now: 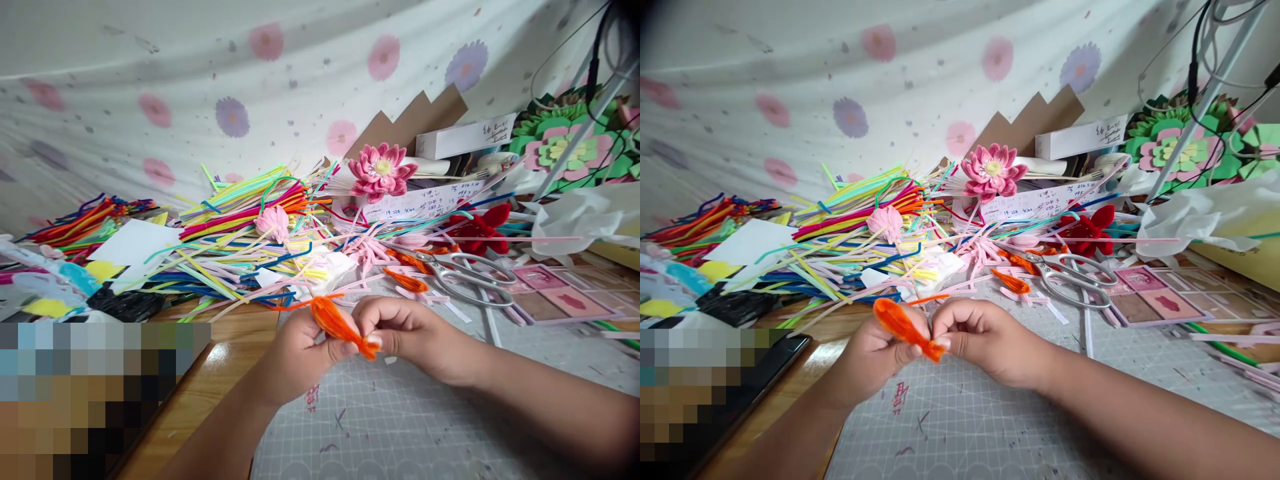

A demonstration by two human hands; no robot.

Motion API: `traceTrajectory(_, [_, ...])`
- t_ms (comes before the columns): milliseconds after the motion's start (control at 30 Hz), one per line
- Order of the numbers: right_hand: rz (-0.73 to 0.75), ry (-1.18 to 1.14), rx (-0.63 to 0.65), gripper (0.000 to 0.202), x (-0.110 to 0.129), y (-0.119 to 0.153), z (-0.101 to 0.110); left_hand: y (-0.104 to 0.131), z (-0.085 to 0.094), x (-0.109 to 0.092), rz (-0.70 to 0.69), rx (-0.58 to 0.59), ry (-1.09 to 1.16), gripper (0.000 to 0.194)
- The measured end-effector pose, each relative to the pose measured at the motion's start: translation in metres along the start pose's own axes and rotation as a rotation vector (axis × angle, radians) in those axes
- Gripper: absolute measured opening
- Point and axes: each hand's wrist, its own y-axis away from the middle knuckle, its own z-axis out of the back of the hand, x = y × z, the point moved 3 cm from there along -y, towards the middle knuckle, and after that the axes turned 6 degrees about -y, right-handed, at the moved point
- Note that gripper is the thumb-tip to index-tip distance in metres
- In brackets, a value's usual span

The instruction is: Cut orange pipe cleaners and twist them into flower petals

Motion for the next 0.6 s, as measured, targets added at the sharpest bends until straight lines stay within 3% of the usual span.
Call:
traceTrajectory(233, [0.384, 0.706, -0.098, 0.009, 0.013, 0.004, 0.007, -0.005, -0.01, 0.014, 0.145, -0.169, 0.15, 0.015])
traceTrajectory(467, [0.511, 1.309, -0.018, 0.016, 0.011, 0.003, 0.004, -0.003, -0.02, 0.021, 0.332, -0.349, 0.243, 0.021])
traceTrajectory(600, [0.521, 1.398, 0.039, 0.019, 0.009, 0.003, 0.002, -0.003, -0.019, 0.025, 0.32, -0.352, 0.211, 0.021])
